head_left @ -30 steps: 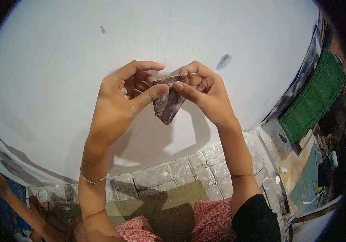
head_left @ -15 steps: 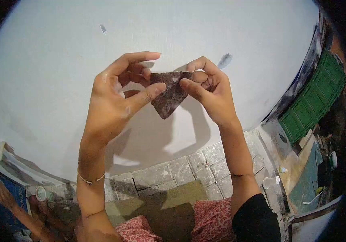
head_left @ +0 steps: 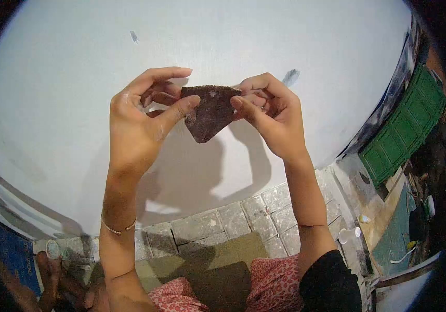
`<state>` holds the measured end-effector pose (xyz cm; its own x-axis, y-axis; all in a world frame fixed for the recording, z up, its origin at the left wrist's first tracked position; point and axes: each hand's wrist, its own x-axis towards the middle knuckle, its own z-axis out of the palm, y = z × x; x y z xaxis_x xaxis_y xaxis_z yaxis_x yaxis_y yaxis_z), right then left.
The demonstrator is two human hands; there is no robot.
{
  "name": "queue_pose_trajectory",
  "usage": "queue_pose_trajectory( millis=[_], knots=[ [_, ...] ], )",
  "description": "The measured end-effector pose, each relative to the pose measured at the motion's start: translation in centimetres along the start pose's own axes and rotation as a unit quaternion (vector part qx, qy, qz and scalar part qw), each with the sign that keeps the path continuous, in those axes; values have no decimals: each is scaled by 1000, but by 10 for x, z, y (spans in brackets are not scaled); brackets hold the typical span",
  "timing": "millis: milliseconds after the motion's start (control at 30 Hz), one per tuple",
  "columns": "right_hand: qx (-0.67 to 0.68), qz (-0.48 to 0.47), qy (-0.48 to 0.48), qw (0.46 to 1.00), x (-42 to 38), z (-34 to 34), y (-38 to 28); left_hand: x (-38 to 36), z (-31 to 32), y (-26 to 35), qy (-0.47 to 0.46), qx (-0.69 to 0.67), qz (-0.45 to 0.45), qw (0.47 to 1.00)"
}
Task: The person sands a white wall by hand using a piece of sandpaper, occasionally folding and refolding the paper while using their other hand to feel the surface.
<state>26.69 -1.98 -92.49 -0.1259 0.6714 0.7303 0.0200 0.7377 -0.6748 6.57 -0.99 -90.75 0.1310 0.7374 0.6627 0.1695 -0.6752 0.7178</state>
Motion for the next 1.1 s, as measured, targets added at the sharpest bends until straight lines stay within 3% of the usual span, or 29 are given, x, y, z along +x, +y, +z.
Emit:
queue_pose_trajectory(
  millis=[367,467,733,833,900,933,1100],
  knots=[
    [-28,-4,32,999,2,0,7,3,3,-5,-18,-50,-30,998],
    [23,70,-13,997,3,-2,11,3,1,-5,-10,-27,-32,999],
    [39,89,-90,991,3,-4,9,4,0,-4,-5,-75,-53,996],
    [56,112,-69,990,4,-10,9,4,2,-10,-53,-110,-57,991],
    [76,128,-55,987,5,-11,9,3,7,-15,-131,-127,27,983],
    [86,123,-45,988,6,-10,9,1,9,-15,-150,-107,-20,983],
    [79,109,-21,991,6,-6,8,3,8,-13,-134,-83,-42,987]
  ],
)
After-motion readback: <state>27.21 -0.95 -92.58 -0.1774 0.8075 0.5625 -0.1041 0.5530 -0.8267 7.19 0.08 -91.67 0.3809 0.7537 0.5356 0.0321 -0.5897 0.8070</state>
